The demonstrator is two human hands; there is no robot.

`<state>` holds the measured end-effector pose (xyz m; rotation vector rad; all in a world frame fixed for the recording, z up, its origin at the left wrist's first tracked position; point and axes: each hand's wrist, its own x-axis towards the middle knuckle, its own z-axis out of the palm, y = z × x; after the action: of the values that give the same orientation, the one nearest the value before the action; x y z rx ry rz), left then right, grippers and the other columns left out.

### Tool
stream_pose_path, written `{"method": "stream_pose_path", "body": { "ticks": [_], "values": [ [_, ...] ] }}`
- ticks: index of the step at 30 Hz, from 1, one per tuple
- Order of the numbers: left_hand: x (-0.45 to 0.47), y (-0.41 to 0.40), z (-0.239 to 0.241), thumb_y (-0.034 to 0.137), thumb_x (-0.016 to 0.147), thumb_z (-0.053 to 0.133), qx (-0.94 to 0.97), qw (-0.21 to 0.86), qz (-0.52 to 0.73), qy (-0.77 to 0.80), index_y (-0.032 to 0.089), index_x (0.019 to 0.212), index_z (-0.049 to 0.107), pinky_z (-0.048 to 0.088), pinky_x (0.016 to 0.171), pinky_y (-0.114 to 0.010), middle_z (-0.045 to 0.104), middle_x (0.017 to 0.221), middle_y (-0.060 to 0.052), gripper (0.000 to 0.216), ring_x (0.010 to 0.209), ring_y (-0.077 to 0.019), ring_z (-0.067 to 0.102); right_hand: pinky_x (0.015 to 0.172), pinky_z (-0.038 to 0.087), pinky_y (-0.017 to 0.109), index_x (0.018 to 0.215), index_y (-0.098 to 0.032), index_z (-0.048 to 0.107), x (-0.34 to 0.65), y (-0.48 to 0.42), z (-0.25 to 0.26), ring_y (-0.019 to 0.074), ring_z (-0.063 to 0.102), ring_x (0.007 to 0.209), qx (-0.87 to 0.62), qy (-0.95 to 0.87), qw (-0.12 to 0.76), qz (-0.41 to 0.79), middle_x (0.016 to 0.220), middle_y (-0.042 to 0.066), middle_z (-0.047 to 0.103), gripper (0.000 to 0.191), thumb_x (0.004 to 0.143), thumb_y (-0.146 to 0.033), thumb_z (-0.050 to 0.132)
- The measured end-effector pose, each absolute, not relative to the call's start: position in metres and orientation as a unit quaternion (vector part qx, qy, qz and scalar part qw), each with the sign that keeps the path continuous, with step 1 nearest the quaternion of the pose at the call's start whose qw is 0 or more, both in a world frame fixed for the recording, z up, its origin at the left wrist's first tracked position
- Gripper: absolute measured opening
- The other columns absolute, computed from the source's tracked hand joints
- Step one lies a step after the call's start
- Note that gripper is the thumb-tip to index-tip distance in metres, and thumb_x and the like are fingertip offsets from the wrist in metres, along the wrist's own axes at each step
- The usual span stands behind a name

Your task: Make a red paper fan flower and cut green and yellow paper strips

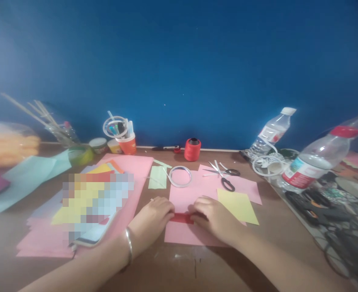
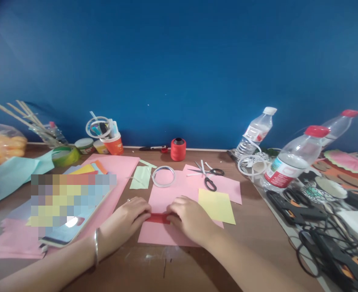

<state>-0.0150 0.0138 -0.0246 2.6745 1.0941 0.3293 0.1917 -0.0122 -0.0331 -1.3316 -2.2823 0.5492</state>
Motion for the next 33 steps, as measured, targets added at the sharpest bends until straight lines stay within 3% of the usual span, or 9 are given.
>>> {"method": "stream_pose_path", "body": {
  "ticks": [7,10,19,33],
  "values": [
    [-0.019,0.017,-0.020,0.008,0.083,0.041,0.936,0.071,0.078,0.335,0.017,0.084,0.057,0.041,0.072,-0.030,0.057,0.082,-0.002,0.019,0.079,-0.0163,0.051,0.066,0.039,0.027,0.086,-0.018,0.061,0.197,-0.008,-0.035,0.0160,0.051,0.076,-0.439,-0.856,0.216,0.167,0.077,0.003,0.058,0.010,0.082,-0.016,0.051],
    [-0.020,0.015,-0.020,0.006,0.081,0.042,0.945,0.039,0.059,0.320,0.016,0.082,0.057,0.041,0.070,-0.031,0.056,0.080,-0.003,0.019,0.077,-0.0171,0.050,0.065,0.039,0.028,0.083,-0.017,0.060,0.199,-0.007,-0.034,0.0164,0.050,0.074,-0.410,-0.878,0.205,0.136,0.075,0.003,0.057,0.012,0.083,-0.018,0.049],
    [-0.019,0.008,-0.017,0.003,0.073,0.046,0.955,-0.022,-0.005,0.296,0.016,0.073,0.056,0.042,0.061,-0.033,0.055,0.075,-0.005,0.016,0.070,-0.0196,0.048,0.065,0.039,0.029,0.097,-0.020,0.061,0.201,-0.010,-0.036,0.0166,0.052,0.075,-0.364,-0.912,0.176,0.060,0.080,0.004,0.061,0.021,0.088,-0.022,0.042],
    [-0.021,0.013,-0.020,0.004,0.078,0.042,0.952,0.014,0.008,0.305,0.015,0.078,0.056,0.043,0.066,-0.033,0.055,0.079,-0.005,0.018,0.073,-0.0190,0.049,0.068,0.040,0.030,0.092,-0.019,0.061,0.199,-0.014,-0.024,0.0173,0.052,0.079,-0.415,-0.872,0.205,0.161,0.080,0.004,0.061,0.018,0.080,-0.015,0.048]
  ]
}}
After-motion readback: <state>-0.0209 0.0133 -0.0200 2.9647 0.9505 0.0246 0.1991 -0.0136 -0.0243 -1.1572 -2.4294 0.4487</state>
